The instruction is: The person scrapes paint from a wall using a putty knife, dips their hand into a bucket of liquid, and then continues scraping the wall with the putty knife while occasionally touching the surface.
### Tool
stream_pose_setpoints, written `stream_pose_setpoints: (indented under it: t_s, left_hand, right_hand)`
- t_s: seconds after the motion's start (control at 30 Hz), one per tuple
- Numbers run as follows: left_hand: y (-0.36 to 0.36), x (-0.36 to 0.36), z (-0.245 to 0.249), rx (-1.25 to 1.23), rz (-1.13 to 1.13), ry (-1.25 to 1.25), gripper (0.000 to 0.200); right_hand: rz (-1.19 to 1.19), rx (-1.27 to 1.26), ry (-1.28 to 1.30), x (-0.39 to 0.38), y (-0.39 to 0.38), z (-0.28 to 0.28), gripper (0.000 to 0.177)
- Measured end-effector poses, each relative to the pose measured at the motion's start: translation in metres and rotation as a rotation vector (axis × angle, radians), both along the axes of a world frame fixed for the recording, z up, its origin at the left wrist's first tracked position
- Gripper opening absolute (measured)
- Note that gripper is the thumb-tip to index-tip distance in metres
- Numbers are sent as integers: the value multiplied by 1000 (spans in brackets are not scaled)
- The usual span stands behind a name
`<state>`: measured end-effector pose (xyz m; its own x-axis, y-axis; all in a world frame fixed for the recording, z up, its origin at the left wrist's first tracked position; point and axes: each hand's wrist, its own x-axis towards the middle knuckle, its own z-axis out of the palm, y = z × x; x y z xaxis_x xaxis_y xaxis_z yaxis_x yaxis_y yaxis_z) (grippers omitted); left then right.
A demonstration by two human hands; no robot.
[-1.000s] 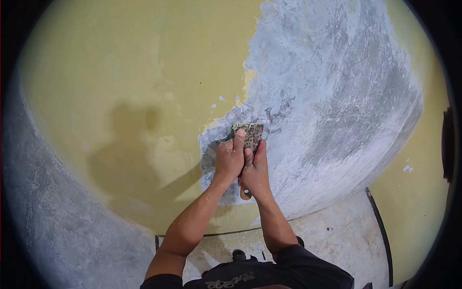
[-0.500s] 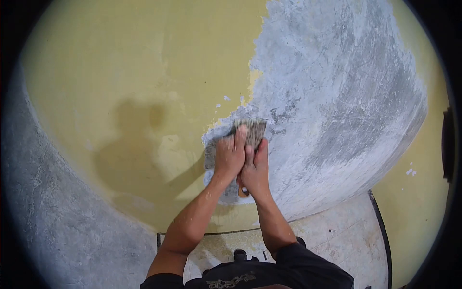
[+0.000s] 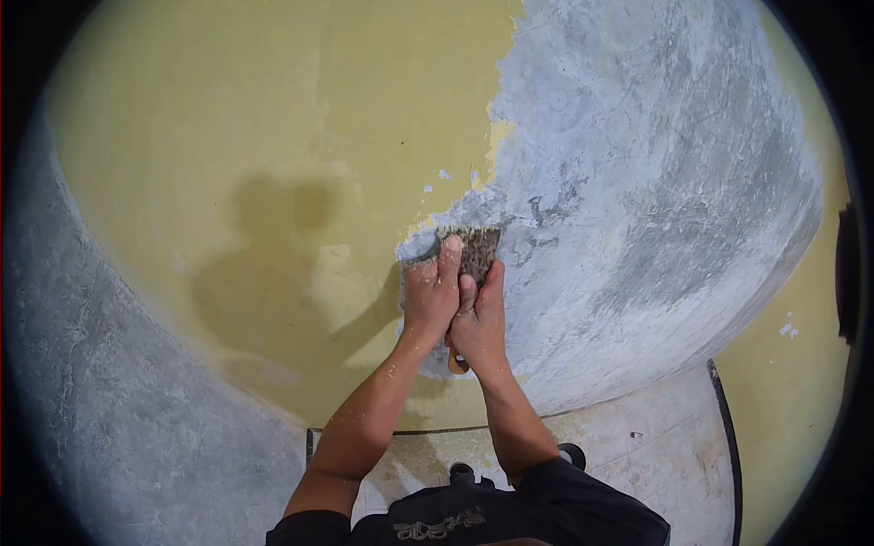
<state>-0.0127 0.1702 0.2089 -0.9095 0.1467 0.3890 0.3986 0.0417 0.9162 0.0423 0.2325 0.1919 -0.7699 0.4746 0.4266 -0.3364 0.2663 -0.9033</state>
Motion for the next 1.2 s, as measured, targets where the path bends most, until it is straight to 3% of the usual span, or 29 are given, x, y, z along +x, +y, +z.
stream_pose_setpoints:
  t_s: [0.1,0.17,0.27,0.3,0.33,0.4,0.5,0.63,0.73,0.93,1.07,1.2]
  left_hand:
    - [-3,-1,-8,-134,61,123,65]
    - [-4,-7,4,-84,20,64,65]
    - [-7,-3,6,-31,-9,9,65]
    - [-7,-3,-6,-53,40,102,65]
    - [-7,-3,-14,-77,85,202,65]
    - [-10,-2,-11,-132,85,96,65]
    - [-11,1,3,18,26,-15,66]
    - [-12,-4,-14,-25,18,-27,63]
    - [-17,-2,11,-45,19,11,62]
    - [-16,-8,-3,-61,71,100,62]
    - [-19,-10,13,-2,1,-25,62]
    - [-14,0,-3,-108,109,67,63]
  right_hand:
    - [7,-47,-2,-1,-3,-7,34]
    - [-128,177,122,-4,-5,2,32]
    - [-63,37,28,-5,-7,-3,30]
    - [-161,224,151,-4,-8,-11,31]
    - [-158,218,156,-4,-7,-10,31]
    - [-72,155,47,-2,-6,-8,32]
    - [40,32,36,-2,-7,4,30]
    - [9,29,3,-1,-10,-2,29]
    - [54,-11,-20,-3,-13,5,28]
    - [-14,72,138,-12,-12,-16,26]
    - [35,27,89,-13,-14,7,29]
    - [19,14,22,1,-13,-4,29]
